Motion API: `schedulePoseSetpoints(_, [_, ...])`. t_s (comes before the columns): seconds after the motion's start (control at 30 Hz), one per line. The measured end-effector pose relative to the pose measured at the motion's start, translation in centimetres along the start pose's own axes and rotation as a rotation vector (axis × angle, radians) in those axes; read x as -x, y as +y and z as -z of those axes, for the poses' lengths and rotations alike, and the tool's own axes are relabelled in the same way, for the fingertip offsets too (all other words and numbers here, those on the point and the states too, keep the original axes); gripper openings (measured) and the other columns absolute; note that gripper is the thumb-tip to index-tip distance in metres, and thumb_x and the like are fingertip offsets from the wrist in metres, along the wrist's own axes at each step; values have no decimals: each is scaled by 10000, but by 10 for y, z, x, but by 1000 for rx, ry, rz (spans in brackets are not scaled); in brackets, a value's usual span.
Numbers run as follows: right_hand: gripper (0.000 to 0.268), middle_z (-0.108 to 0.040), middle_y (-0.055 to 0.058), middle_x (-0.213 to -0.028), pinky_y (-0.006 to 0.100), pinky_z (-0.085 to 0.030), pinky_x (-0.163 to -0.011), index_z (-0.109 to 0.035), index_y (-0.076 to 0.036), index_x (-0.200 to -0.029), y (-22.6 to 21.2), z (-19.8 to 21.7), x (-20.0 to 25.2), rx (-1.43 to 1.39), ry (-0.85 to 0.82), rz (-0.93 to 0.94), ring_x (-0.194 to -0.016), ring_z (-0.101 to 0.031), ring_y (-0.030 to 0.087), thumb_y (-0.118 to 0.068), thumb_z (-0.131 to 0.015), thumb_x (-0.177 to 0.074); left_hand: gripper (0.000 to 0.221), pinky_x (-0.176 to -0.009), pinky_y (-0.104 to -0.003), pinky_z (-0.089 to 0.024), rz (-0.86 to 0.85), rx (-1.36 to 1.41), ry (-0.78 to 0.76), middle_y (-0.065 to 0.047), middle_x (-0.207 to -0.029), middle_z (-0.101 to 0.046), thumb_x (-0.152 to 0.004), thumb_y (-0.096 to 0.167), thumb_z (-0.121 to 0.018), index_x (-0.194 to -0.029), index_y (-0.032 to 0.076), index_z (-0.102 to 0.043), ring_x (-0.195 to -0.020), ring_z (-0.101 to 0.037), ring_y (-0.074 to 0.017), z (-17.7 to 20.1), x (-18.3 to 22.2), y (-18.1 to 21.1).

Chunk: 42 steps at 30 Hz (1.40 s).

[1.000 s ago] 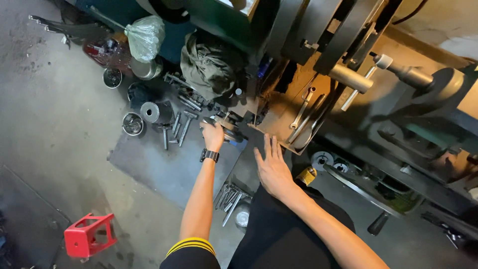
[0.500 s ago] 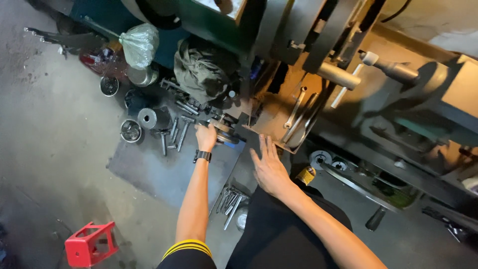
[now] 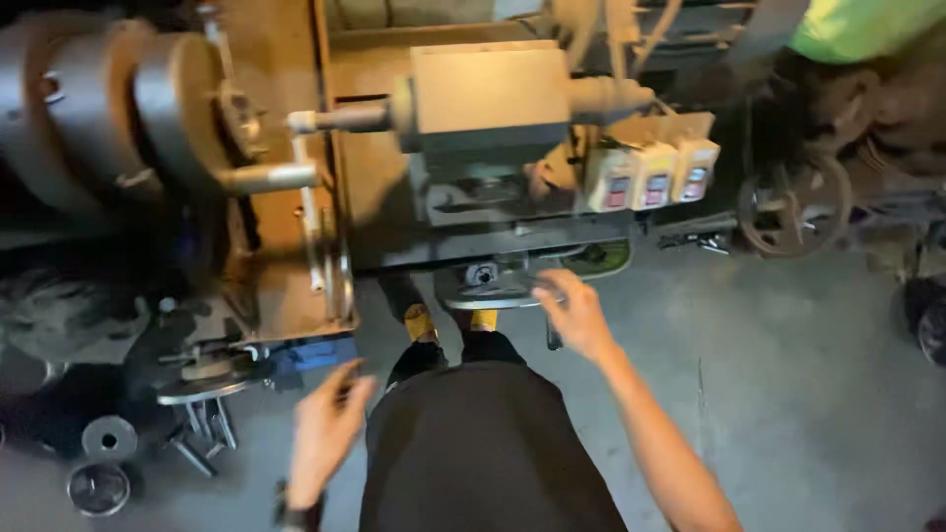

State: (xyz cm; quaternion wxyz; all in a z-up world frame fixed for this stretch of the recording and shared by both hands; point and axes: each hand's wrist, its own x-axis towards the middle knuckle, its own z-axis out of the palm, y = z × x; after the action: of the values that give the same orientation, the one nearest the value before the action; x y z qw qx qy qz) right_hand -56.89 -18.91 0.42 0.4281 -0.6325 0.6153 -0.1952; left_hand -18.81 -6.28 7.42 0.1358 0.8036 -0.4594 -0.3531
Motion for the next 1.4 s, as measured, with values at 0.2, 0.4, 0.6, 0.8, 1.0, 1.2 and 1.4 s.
schedulePoseSetpoints(0.2, [603, -647, 183, -1331, 422, -448, -1040, -657, -61, -1335, 143, 32, -26, 105, -225, -57, -1239, -599, 319, -443, -773, -882, 594, -738, -386, -574, -145, 181, -335, -197, -908, -758, -928, 492, -646, -1262, 1, -656, -838, -763, -282, -163, -56, 64])
schedulePoseSetpoints(0.4, [712, -751, 149, -1261, 398, -503, -1028, -719, -113, -1275, 123, 30, -36, 74, -418, -305, -1171, -687, 284, -549, -798, -717, 698, -686, -407, -610, 383, 724, -834, -158, -958, -778, -966, 637, -514, -1096, -24, -691, -821, -763, -275, -278, -105, 59])
schedulePoseSetpoints(0.6, [733, -692, 150, -1300, 452, -476, -1025, -735, -115, -1269, 122, 26, -30, 155, -298, -300, -1236, -625, 311, -562, -837, -697, 624, -627, -406, -592, 450, 859, -777, -203, -990, -741, -982, 590, -536, -1148, -8, -603, -775, -727, -269, -294, -99, 68])
schedulePoseSetpoints(0.8, [811, -723, 191, -1268, 433, -528, -1016, -698, -54, -1297, 92, 27, -26, 162, -285, -299, -1211, -680, 315, -594, -816, -703, 622, -669, -416, -601, 506, 926, -720, -236, -1048, -752, -1027, 522, -526, -1141, -88, -567, -844, -752, -306, -283, -97, 74])
schedulePoseSetpoints(1.0, [880, -683, 214, -1258, 475, -529, -966, -667, -20, -1314, 87, 18, -23, 245, -273, -307, -1192, -652, 353, -622, -821, -692, 650, -708, -414, -601, 448, 935, -688, -243, -1123, -744, -1027, 502, -487, -1278, -88, -591, -910, -757, -312, -280, -91, 76])
schedulePoseSetpoints(1.2, [870, -696, 224, -1234, 462, -540, -967, -704, 12, -1248, 68, 14, -19, 283, -233, -263, -1171, -668, 356, -647, -810, -690, 657, -775, -446, -588, 488, 979, -660, -275, -1215, -709, -1035, 488, -448, -1391, -64, -459, -1045, -744, -395, -282, -87, 83])
schedulePoseSetpoints(1.4, [879, -671, 241, -1230, 478, -545, -928, -687, -3, -1271, 74, 5, -19, 362, -240, -294, -1155, -661, 367, -648, -816, -687, 712, -890, -541, -571, 498, 1027, -662, -357, -1359, -590, -1022, 523, -448, -1459, -38, -406, -1185, -649, -473, -287, -80, 98])
